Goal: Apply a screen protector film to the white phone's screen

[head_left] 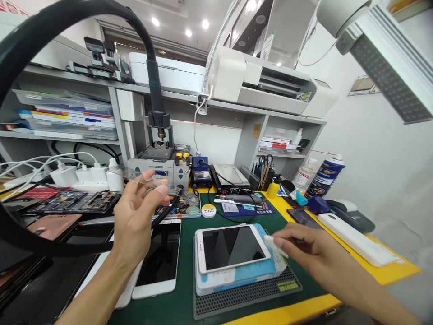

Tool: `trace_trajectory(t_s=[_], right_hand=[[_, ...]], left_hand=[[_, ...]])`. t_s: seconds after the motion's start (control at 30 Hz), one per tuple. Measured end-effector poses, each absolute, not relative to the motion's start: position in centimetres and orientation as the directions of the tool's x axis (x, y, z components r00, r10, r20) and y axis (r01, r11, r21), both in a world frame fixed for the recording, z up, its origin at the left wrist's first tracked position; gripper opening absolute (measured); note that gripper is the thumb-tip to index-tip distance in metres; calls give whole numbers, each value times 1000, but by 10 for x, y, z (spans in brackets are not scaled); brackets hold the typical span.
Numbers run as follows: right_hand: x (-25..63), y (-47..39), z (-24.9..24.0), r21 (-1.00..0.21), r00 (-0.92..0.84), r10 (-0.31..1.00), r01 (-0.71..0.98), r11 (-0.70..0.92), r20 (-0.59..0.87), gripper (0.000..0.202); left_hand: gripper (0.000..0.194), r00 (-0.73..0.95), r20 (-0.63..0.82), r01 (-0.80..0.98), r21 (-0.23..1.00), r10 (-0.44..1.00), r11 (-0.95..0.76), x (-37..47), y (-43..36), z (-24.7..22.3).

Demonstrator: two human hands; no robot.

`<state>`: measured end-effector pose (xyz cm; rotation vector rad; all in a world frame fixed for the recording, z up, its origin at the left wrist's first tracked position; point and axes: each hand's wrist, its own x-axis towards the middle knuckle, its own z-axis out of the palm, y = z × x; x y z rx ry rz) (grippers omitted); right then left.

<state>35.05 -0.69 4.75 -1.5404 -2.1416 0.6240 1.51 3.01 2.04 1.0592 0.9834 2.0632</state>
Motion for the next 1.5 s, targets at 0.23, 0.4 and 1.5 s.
trace_trajectory(t_s=[0.23, 0.4, 1.5], right_hand=[[341, 17, 36, -382, -282, 925, 850, 364, 254, 33], [331, 29, 29, -271, -301, 897, 879, 392, 323, 31], [338, -4, 34, -401, -509, 846, 750, 527, 159, 30]], left_hand=[[64, -503, 380, -205, 820, 776, -534, 17, 32, 20], [63, -511, 372, -203, 823, 775, -530, 15, 32, 18], [57, -498, 383, -202, 821, 778, -534, 16, 33, 18]])
